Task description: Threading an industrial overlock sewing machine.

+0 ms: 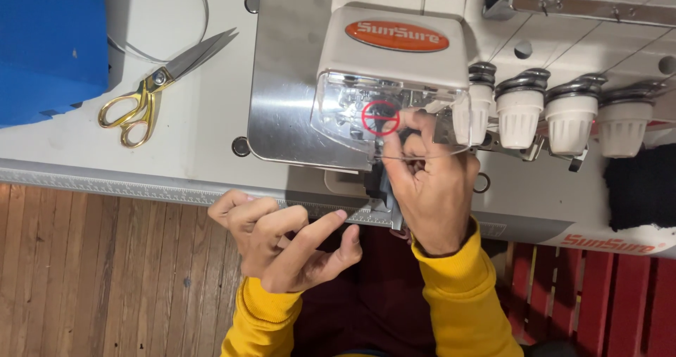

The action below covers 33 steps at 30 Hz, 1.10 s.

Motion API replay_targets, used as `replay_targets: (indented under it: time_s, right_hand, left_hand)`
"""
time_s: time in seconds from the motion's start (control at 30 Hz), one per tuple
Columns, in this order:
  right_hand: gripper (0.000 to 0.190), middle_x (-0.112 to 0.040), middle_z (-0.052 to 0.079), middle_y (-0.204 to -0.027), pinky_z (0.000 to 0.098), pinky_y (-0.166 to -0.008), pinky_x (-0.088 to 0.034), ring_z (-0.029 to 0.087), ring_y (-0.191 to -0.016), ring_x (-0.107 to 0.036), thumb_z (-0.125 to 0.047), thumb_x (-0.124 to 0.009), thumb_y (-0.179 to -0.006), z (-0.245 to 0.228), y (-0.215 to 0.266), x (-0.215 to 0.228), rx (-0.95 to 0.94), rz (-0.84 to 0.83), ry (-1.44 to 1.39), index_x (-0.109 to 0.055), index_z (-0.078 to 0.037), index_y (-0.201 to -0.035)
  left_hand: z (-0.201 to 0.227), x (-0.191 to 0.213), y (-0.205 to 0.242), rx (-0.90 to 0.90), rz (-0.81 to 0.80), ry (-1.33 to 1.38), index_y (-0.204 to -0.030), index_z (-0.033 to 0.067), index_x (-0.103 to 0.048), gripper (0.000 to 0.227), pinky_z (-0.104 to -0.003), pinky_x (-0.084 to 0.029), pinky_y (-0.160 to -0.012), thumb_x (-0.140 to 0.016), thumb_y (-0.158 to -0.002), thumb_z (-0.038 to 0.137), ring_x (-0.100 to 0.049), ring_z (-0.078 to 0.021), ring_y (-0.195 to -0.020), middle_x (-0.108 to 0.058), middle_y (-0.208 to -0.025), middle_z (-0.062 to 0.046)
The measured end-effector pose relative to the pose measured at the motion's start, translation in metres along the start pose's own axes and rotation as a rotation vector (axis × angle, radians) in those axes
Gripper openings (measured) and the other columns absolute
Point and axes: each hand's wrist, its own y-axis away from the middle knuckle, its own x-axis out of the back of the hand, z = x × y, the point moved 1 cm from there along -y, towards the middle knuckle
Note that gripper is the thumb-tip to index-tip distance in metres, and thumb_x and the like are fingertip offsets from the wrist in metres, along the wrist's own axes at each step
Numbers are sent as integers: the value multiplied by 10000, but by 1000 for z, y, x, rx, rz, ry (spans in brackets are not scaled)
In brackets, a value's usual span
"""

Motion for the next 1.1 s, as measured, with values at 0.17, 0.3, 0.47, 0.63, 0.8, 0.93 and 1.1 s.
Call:
replay_targets:
  time_s: [0.17, 0.3, 0.47, 0.63, 0.8, 0.93, 1.1]
  right_hand:
    - [202, -603, -13, -662, 200, -536, -406, 19, -551, -493, 19, -743, -970, -8, 4, 2, -75, 25, -107, -608, 10, -1121]
    - [144, -591, -16, -678, 188, -559, -423, -7, -600, -494, 30, -753, -972, -13, 8, 5, -131, 50, -104, -649, 10, -1070]
    - [164, -660, 3, -768, 187, -574, -441, -4, -642, -522, 15, -736, -994, -14, 9, 9, -106, 68, -138, -647, 33, -1130]
    - [166, -702, 23, -800, 202, -627, -487, 19, -682, -592, 1, -719, -1024, -10, 10, 13, -63, 49, -133, -648, 40, -1169]
    - [165, -746, 57, -844, 215, -768, -533, 34, -745, -670, -26, -720, -1068, 0, 13, 16, 1, 30, -147, -636, 25, -1200]
    - [183, -748, 48, -873, 206, -711, -527, 37, -757, -664, -28, -708, -1041, -8, 14, 23, -84, 0, -210, -635, 26, -1200]
    - [300, -597, 16, -570, 262, -498, -458, 87, -463, -562, -63, -818, -852, -7, 16, 41, -178, -96, 74, -709, -55, -1131]
  left_hand:
    - [5, -6, -17, 5, -6, -33, -979, 257, -767, 226, -482, -333, -950, -904, -813, 326, -456, -204, -966, -487, -982, 54]
    - [9, -12, -32, -24, -27, -79, -1128, 244, -770, 247, -471, -336, -997, -896, -917, 269, -484, -206, -1054, -507, -1058, 49]
    - [13, -23, -52, -62, -88, -128, -1174, 218, -775, 245, -461, -303, -956, -853, -956, 297, -481, -208, -1064, -545, -1109, 39]
    - [14, -37, -58, -12, -110, -148, -1233, 178, -776, 265, -470, -305, -1009, -809, -1000, 301, -481, -214, -1122, -570, -1196, 30]
    - [13, -44, -56, -23, -81, -135, -1208, 198, -763, 229, -475, -302, -1005, -787, -991, 265, -483, -229, -1123, -578, -1201, 17]
    - [18, -45, -55, -5, -78, -142, -1202, 222, -755, 225, -477, -310, -1024, -780, -981, 253, -490, -232, -1145, -570, -1214, 22]
    - [24, -50, -52, 17, -55, -180, -1179, 227, -759, 198, -483, -310, -1018, -809, -992, 270, -447, -290, -1094, -476, -1110, -62]
